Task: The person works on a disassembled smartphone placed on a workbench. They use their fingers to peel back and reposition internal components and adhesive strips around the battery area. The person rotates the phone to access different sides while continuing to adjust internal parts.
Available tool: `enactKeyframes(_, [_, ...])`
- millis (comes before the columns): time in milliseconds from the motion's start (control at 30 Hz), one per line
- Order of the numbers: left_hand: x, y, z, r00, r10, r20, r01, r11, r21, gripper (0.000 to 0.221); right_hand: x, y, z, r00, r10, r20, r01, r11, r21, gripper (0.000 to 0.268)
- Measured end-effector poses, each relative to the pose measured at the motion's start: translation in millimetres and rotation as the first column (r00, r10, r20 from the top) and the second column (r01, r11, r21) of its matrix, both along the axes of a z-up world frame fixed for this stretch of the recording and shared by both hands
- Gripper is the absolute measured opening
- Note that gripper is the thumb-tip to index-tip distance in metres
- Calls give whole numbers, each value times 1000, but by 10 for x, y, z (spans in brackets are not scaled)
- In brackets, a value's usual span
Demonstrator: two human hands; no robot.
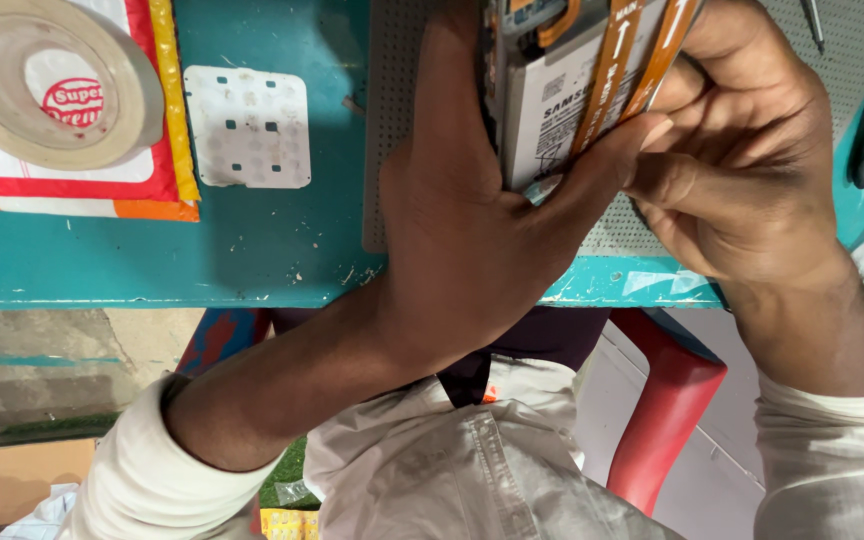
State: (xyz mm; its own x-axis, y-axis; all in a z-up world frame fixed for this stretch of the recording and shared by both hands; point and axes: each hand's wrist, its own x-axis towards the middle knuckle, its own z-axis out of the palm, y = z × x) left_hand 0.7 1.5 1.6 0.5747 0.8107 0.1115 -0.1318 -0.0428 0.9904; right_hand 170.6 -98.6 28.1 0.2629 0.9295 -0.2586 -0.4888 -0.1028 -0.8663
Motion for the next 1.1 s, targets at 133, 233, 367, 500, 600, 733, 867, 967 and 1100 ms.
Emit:
enactKeyframes(133, [2, -1, -4, 1000, -6, 26, 6, 1000, -5, 59, 7, 15, 2, 1000, 28, 8, -28, 999, 19, 58])
enactKeyframes(233, [1, 7, -4, 1000, -11, 14, 11, 1000, -2, 59, -4, 23, 27, 1000, 21, 5, -21, 1000, 15, 57])
enactKeyframes(367, [10, -14, -25, 1000, 10, 8, -10, 1000, 17, 61, -43, 9, 66, 999, -19, 48, 21, 999, -31, 56])
enactKeyframes(500, [4, -37, -51, 999, 37, 4, -37, 998, 55, 69, -43, 5, 58, 997, -37, 68, 41, 997, -64, 57])
enactKeyframes(600, [13, -38, -57, 998, 60, -4, -60, 995, 77, 71, -7, 9, 34, 998, 7, 65, -6, 1000, -26, 59])
enactKeyframes(733, [1, -30, -53, 999, 46, -9, -46, 997, 58, 70, -26, 5, 27, 999, -7, 39, 7, 1000, -17, 61])
enactKeyframes(867, [6, -22, -50, 1000, 29, 0, -29, 999, 31, 65, -59, 33, 68, 998, -39, 45, 42, 997, -67, 60])
enactKeyframes(967, [-9, 6, -29, 1000, 18, -2, -17, 998, 54, 64, -79, 61, 97, 995, -76, 66, 84, 988, -131, 59])
enactKeyframes(1100, [-14, 84, 60, 999, -24, 28, 23, 1000, 3, 57, -70, 55, 88, 993, -81, 84, 94, 982, -165, 59])
